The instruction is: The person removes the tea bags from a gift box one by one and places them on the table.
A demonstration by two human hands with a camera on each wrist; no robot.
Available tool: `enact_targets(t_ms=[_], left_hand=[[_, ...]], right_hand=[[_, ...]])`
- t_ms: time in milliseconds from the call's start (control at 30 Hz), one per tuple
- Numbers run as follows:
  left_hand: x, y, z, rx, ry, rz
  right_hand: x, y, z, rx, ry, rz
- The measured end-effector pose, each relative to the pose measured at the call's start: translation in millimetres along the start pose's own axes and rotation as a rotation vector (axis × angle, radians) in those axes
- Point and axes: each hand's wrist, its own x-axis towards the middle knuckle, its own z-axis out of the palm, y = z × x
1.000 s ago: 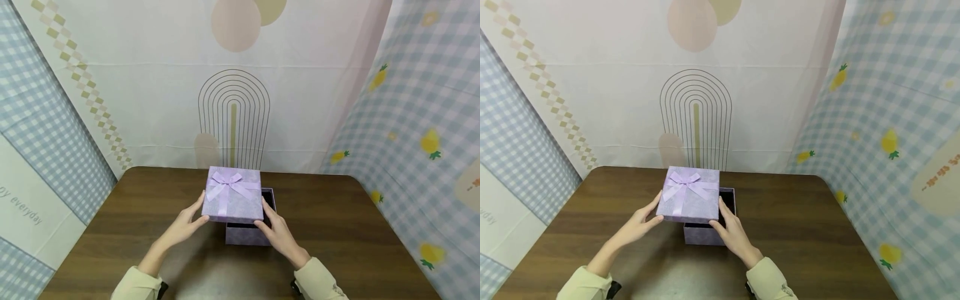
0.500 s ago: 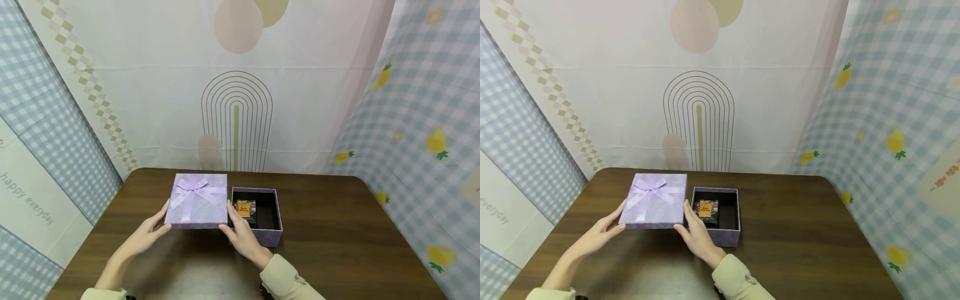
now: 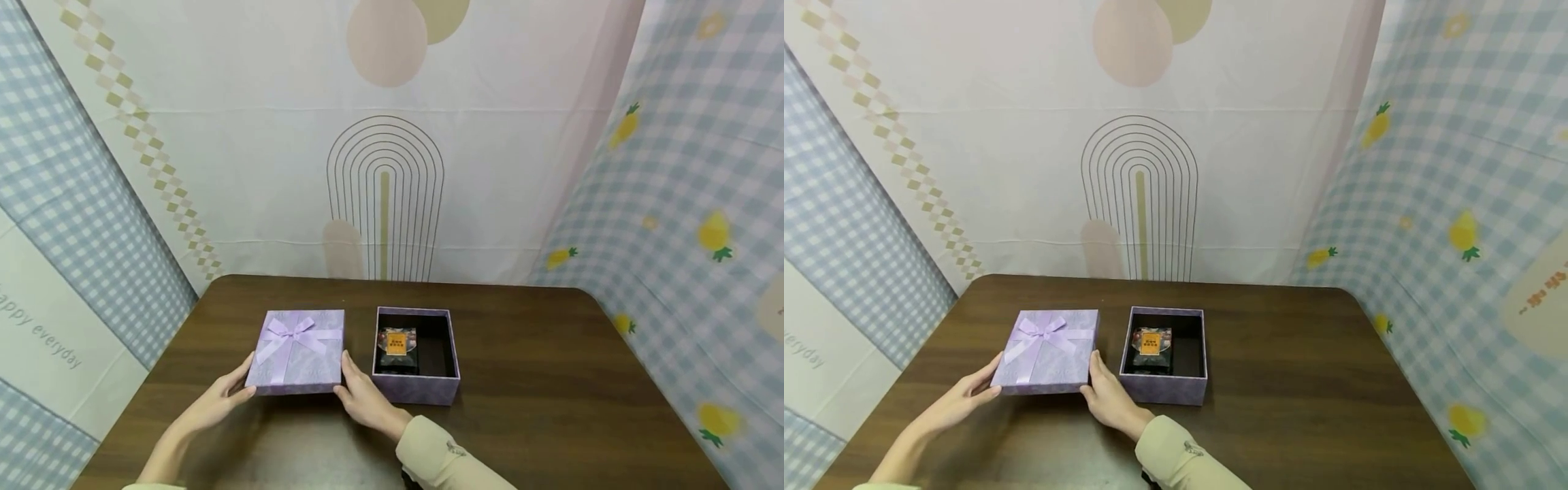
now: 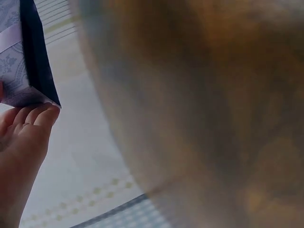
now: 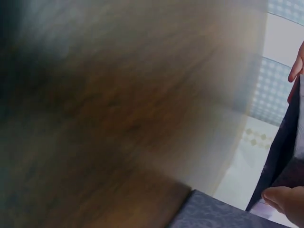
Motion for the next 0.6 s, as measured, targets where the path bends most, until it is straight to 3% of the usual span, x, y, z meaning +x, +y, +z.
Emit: enact_targets(t_ms=[200, 367, 500, 600], left_hand=[[-0.9, -17.4, -0.6, -0.018, -0.039, -0.163], [4.1, -25.2, -0.6, -0.007, -0.063, -0.185], [7.7, -29.0, 2.1, 0.114, -0.034, -0.171], [9.1, -30.7, 5.2, 0.246, -0.031, -0.202]], right_hand=[[6.4, 7, 6, -0.135, -0.093, 0.033], [10.2, 11, 10, -0.21, -0.114, 0.067], [12.5, 13, 13, -0.237, -0.128, 0.09], [13.4, 13, 15, -0.271, -0.168, 0.112]])
